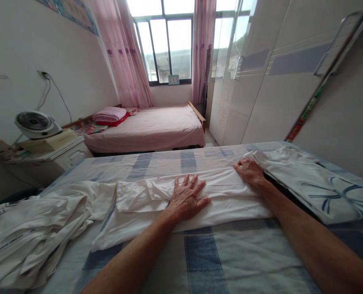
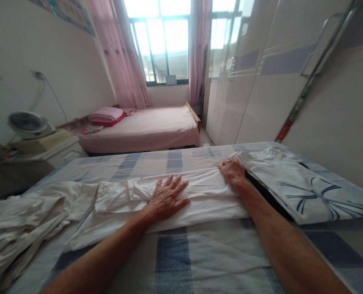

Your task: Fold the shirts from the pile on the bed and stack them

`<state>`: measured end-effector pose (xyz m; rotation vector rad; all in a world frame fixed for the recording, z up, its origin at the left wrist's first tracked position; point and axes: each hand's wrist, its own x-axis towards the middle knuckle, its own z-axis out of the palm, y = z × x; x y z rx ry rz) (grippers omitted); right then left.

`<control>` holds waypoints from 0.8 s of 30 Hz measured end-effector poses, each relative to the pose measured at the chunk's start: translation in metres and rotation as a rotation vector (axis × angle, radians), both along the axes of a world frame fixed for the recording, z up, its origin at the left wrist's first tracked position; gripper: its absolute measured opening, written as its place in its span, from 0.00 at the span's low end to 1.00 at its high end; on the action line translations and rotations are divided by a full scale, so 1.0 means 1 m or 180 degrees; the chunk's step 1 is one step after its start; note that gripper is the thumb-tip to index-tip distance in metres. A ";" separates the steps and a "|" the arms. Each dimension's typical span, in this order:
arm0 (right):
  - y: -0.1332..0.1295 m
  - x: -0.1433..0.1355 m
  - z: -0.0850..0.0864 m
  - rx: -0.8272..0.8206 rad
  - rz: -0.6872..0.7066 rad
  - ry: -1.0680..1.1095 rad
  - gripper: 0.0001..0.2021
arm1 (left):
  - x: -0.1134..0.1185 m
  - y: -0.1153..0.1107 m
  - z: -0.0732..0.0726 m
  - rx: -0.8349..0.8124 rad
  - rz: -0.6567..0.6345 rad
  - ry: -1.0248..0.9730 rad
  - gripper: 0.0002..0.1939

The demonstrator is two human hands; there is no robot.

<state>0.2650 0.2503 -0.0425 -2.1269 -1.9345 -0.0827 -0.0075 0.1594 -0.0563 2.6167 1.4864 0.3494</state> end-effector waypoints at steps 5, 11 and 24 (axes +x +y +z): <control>-0.010 -0.006 -0.003 0.0662 0.0643 -0.0397 0.15 | 0.003 -0.002 0.002 -0.0118 -0.0034 -0.0035 0.36; -0.020 -0.020 0.000 0.0606 0.1032 -0.0595 0.15 | -0.006 -0.011 0.025 0.0191 -0.0089 -0.0254 0.29; -0.094 -0.192 0.015 0.0105 0.2352 0.1253 0.16 | -0.176 -0.052 0.036 0.0079 0.1761 -0.0839 0.10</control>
